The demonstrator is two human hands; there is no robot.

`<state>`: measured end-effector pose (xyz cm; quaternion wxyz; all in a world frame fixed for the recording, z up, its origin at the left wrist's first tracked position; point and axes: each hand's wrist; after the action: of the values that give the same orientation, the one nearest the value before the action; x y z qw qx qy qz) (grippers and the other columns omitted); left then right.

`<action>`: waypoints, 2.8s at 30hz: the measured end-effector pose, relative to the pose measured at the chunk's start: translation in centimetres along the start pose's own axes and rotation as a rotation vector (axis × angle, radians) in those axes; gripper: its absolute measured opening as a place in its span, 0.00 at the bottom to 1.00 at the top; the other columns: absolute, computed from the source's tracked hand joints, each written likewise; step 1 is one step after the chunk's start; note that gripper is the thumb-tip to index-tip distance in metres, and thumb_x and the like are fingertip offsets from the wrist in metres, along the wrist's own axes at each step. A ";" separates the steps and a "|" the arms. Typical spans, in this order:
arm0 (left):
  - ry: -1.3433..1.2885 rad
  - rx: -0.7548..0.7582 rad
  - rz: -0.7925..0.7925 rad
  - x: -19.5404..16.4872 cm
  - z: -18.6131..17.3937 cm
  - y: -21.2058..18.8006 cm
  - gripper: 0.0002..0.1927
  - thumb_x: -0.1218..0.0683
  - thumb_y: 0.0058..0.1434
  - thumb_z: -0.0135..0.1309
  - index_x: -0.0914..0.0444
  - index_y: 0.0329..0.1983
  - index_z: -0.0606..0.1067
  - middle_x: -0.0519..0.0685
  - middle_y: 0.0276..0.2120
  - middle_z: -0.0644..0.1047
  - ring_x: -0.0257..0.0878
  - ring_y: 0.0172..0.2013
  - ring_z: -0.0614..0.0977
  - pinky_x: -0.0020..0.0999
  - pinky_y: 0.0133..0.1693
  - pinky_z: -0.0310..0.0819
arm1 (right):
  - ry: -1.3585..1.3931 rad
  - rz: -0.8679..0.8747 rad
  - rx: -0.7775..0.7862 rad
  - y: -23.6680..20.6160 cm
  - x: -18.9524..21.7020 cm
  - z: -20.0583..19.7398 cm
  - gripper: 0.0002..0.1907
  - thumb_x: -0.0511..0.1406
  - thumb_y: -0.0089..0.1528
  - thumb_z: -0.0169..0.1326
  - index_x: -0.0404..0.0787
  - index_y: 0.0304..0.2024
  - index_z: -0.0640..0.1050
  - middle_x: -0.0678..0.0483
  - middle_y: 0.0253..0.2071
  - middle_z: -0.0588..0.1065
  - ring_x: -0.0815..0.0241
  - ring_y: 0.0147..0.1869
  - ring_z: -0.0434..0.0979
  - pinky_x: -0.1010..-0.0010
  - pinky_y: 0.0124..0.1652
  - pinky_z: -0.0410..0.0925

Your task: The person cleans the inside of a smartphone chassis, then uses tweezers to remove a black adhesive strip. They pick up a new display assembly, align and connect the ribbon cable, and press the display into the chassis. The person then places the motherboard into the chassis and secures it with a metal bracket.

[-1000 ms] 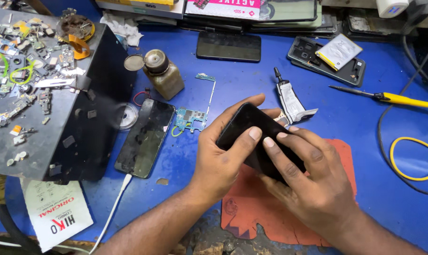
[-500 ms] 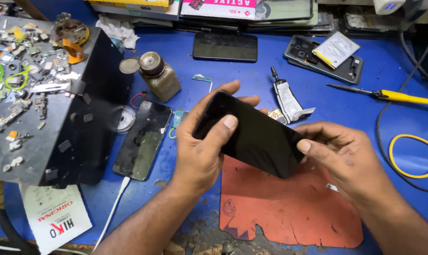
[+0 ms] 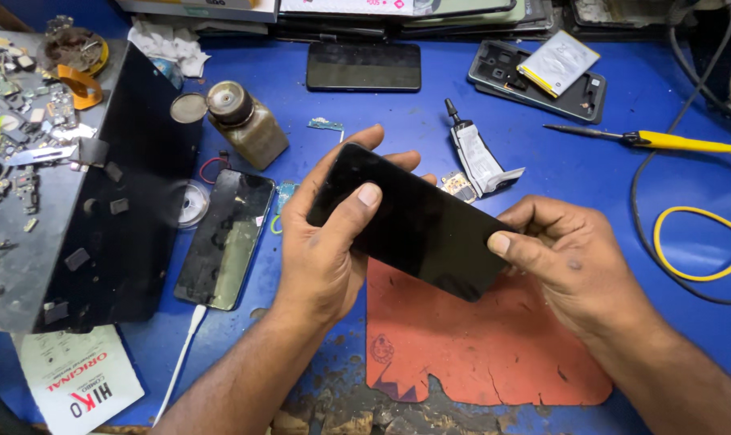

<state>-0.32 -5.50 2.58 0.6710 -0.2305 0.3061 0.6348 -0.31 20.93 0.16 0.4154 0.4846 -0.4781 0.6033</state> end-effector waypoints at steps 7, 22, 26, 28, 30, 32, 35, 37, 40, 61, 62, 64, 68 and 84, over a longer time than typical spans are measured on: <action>0.044 -0.013 -0.034 0.0 -0.3 0.3 0.27 0.61 0.67 0.50 0.72 0.69 0.65 0.66 0.56 0.77 0.52 0.55 0.82 0.48 0.61 0.77 | -0.032 0.089 0.063 0.5 0.3 0.1 0.07 0.29 0.62 0.59 0.30 0.41 0.80 0.51 0.34 0.79 0.65 0.34 0.77 0.73 0.35 0.71; 0.143 0.173 -0.084 0.8 -0.7 0.0 0.31 0.59 0.67 0.53 0.65 0.73 0.61 0.50 0.56 0.73 0.38 0.57 0.75 0.37 0.61 0.72 | 0.147 0.016 0.135 0.0 0.8 2.4 0.18 0.27 0.64 0.54 0.31 0.56 0.71 0.46 0.49 0.79 0.60 0.51 0.80 0.65 0.52 0.74; 0.283 0.282 -0.115 2.6 -0.2 -0.4 0.26 0.63 0.68 0.53 0.69 0.68 0.66 0.50 0.53 0.74 0.36 0.54 0.75 0.33 0.59 0.71 | 0.159 -0.127 0.058 0.0 1.2 2.4 0.20 0.26 0.66 0.53 0.33 0.60 0.67 0.45 0.51 0.78 0.60 0.54 0.80 0.66 0.55 0.73; 0.285 0.260 -0.113 3.3 -0.2 -0.6 0.19 0.62 0.69 0.52 0.69 0.63 0.69 0.48 0.51 0.76 0.33 0.53 0.77 0.30 0.59 0.72 | 0.137 -0.153 0.049 -0.2 1.2 2.5 0.22 0.25 0.65 0.53 0.34 0.61 0.65 0.46 0.53 0.78 0.61 0.56 0.79 0.67 0.57 0.72; 0.314 0.210 -0.133 3.6 -0.4 -0.7 0.13 0.61 0.70 0.53 0.69 0.56 0.72 0.47 0.46 0.78 0.31 0.47 0.78 0.28 0.53 0.74 | 0.105 -0.196 0.079 -0.2 1.1 2.6 0.24 0.25 0.64 0.52 0.35 0.62 0.65 0.47 0.56 0.77 0.62 0.61 0.78 0.68 0.62 0.70; 0.367 0.130 -0.174 3.5 -0.6 -0.7 0.08 0.60 0.69 0.54 0.69 0.49 0.75 0.45 0.38 0.79 0.29 0.38 0.78 0.25 0.42 0.74 | 0.082 -0.171 0.096 -0.5 1.1 2.7 0.23 0.25 0.64 0.52 0.35 0.62 0.65 0.47 0.54 0.77 0.62 0.59 0.78 0.68 0.60 0.71; 0.436 0.083 -0.145 3.2 -0.8 -0.6 0.09 0.56 0.70 0.56 0.67 0.39 0.76 0.42 0.30 0.78 0.26 0.31 0.75 0.24 0.33 0.71 | 0.012 -0.160 0.135 -0.8 1.1 2.8 0.24 0.25 0.64 0.52 0.35 0.62 0.65 0.47 0.53 0.78 0.63 0.57 0.79 0.68 0.57 0.71; 0.415 0.056 -0.138 3.2 -0.9 -0.5 0.12 0.53 0.70 0.56 0.66 0.33 0.75 0.42 0.26 0.76 0.26 0.27 0.74 0.24 0.30 0.69 | -0.009 -0.163 0.176 -0.9 1.0 3.0 0.24 0.25 0.64 0.53 0.35 0.62 0.65 0.48 0.54 0.77 0.63 0.57 0.78 0.69 0.56 0.71; 0.466 0.028 -0.081 2.9 -1.2 -0.4 0.19 0.49 0.71 0.56 0.64 0.26 0.73 0.42 0.22 0.73 0.26 0.24 0.71 0.24 0.27 0.66 | -0.002 -0.145 0.245 -1.2 0.5 3.3 0.23 0.26 0.64 0.53 0.35 0.61 0.65 0.50 0.54 0.75 0.64 0.57 0.77 0.69 0.56 0.71; 0.425 -0.115 0.036 -0.3 -2.0 0.8 0.07 0.64 0.69 0.46 0.68 0.37 0.75 0.44 0.21 0.72 0.28 0.19 0.67 0.24 0.21 0.61 | 0.112 -0.061 0.126 -0.5 1.6 1.2 0.24 0.24 0.62 0.54 0.32 0.61 0.68 0.46 0.49 0.80 0.60 0.52 0.81 0.68 0.54 0.73; 0.426 -0.108 0.002 0.1 -2.0 0.5 0.09 0.64 0.70 0.45 0.68 0.35 0.75 0.44 0.19 0.70 0.27 0.18 0.65 0.23 0.20 0.58 | 0.131 -0.063 0.121 -0.5 1.6 1.2 0.24 0.25 0.62 0.54 0.32 0.61 0.68 0.46 0.49 0.80 0.60 0.51 0.81 0.67 0.53 0.73; 0.387 -0.049 -0.014 0.8 -2.1 0.1 0.10 0.61 0.73 0.46 0.66 0.35 0.74 0.41 0.19 0.68 0.26 0.19 0.64 0.23 0.21 0.56 | 0.155 -0.071 0.110 -0.5 1.6 1.3 0.24 0.25 0.63 0.54 0.32 0.61 0.67 0.46 0.48 0.80 0.60 0.50 0.82 0.67 0.52 0.74; 0.521 0.060 -0.069 1.6 -2.2 -0.3 0.17 0.53 0.77 0.46 0.65 0.33 0.75 0.39 0.19 0.66 0.24 0.20 0.64 0.22 0.22 0.56 | 0.152 -0.084 0.082 -0.4 1.5 1.0 0.24 0.25 0.64 0.53 0.32 0.62 0.67 0.45 0.47 0.80 0.61 0.48 0.82 0.68 0.49 0.75; 0.906 0.204 -0.178 1.8 0.8 -0.9 0.10 0.55 0.64 0.57 0.66 0.30 0.73 0.42 0.17 0.69 0.26 0.20 0.67 0.28 0.22 0.60 | 0.047 -0.193 0.010 -0.6 1.9 2.1 0.22 0.24 0.64 0.54 0.33 0.60 0.68 0.44 0.52 0.78 0.61 0.57 0.79 0.69 0.60 0.71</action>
<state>0.69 -3.77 1.81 0.5408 -0.4424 0.6078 0.3773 0.28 19.05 2.30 0.4803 0.5162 -0.4162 0.5741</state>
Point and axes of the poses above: each hand's wrist, its own y-axis towards the middle knuckle, its own z-axis out of the palm, x = y × z
